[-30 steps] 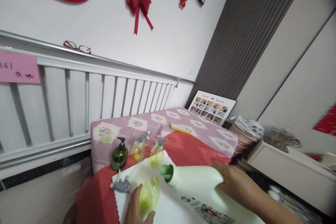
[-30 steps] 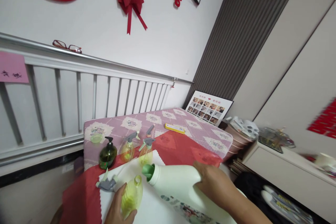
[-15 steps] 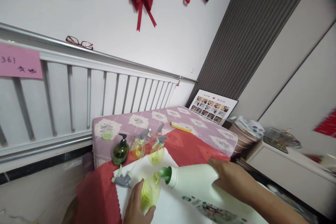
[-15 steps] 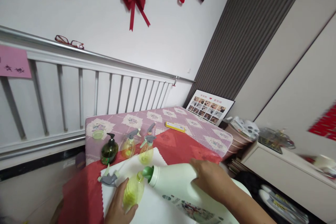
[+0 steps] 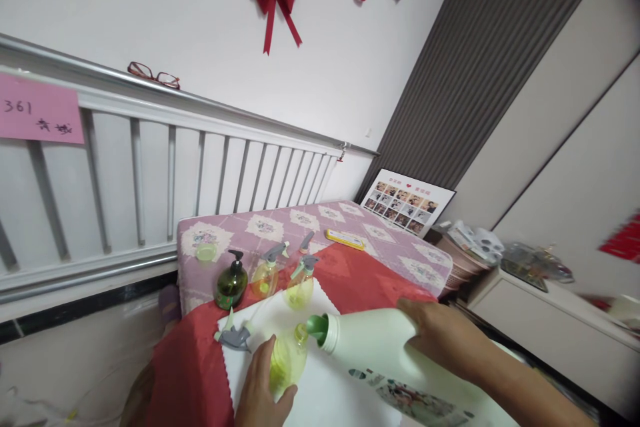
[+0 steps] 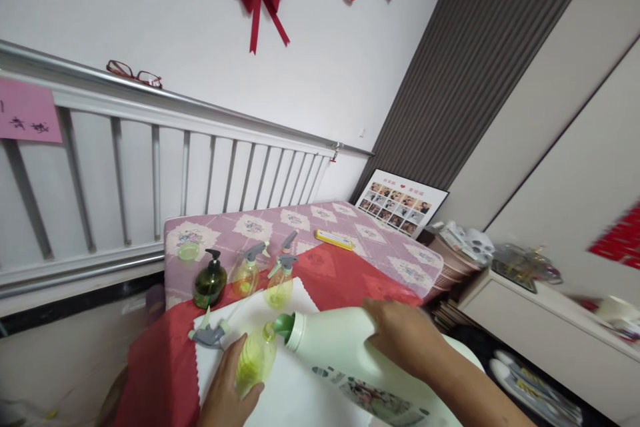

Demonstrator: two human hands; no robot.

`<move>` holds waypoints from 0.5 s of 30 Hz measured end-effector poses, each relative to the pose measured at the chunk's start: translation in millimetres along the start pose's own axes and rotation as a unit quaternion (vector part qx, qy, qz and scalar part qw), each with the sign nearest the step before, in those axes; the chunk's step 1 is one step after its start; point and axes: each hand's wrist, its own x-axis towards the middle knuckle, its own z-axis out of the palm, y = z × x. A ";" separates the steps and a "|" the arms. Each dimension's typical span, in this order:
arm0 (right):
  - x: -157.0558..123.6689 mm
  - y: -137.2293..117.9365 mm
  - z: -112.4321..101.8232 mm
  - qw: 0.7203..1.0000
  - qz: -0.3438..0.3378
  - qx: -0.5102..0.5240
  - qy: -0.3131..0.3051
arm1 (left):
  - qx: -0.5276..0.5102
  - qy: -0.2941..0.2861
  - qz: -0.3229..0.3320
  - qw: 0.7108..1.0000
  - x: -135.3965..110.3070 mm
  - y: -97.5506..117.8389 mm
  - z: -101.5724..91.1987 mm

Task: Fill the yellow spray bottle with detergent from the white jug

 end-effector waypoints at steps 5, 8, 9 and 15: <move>0.1 -2.7 -2.9 1.000 0.016 -0.004 -0.021 | -0.004 0.004 0.006 1.000 -0.4 0.5 0.1; 1.1 -3.0 -3.1 1.000 0.016 -0.003 -0.022 | -0.004 -0.002 0.008 1.000 -0.1 0.1 -0.6; 1.7 -2.8 -3.1 1.000 0.014 -0.001 -0.019 | -0.004 -0.005 0.009 1.000 0.1 0.0 -0.9; 4.4 -3.7 -6.9 1.000 0.007 -0.003 -0.020 | 0.005 -0.025 0.007 1.000 2.0 1.5 -3.0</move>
